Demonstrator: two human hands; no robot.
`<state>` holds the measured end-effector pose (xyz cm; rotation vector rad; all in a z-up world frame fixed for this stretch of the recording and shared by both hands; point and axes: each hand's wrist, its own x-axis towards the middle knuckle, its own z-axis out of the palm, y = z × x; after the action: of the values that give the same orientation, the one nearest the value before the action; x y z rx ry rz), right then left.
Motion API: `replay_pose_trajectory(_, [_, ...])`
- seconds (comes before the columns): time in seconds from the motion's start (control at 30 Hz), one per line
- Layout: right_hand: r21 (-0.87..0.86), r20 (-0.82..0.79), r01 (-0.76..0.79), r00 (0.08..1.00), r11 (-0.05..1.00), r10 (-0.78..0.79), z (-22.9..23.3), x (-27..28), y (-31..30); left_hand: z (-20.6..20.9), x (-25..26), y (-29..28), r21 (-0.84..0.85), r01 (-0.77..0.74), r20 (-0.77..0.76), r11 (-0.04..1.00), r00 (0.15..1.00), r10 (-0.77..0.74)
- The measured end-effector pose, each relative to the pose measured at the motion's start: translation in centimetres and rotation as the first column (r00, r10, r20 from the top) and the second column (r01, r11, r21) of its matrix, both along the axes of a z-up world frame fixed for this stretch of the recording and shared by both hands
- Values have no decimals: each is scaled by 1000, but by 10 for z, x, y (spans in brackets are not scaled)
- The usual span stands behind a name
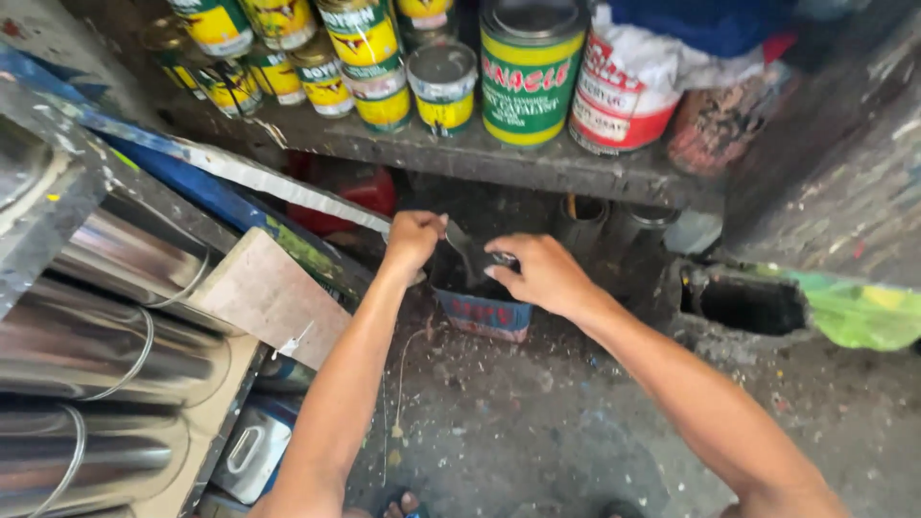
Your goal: Cleaning a mixing table with a scraper and organizing paint cans for sealing and storage.
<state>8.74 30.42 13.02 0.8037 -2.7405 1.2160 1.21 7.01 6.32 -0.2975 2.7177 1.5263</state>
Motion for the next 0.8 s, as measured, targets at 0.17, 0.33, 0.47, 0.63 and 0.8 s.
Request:
replay_pose_trajectory(0.17, [-25,16,10,1000,1000,-9,35,8,-3,4,5,1,19,-31,22,999,999,31])
replay_pose_trajectory(0.33, [90,109,82,990,993,-92,-52,-28,-4,14,11,-7,22,-41,36,999,999,41])
replay_pose_trajectory(0.47, [417,227,89,953,905,-199,-105,-43,-13,-21,-2,-32,63,-65,11,996,998,64])
replay_pose_trajectory(0.63, [237,226,123,958,964,-178,-27,-42,-10,-26,-1,-34,148,-44,11,988,999,43])
replay_pose_trajectory(0.8, [-69,134,170,978,983,-159,64,-8,-12,2,8,-11,182,-20,32,983,999,14])
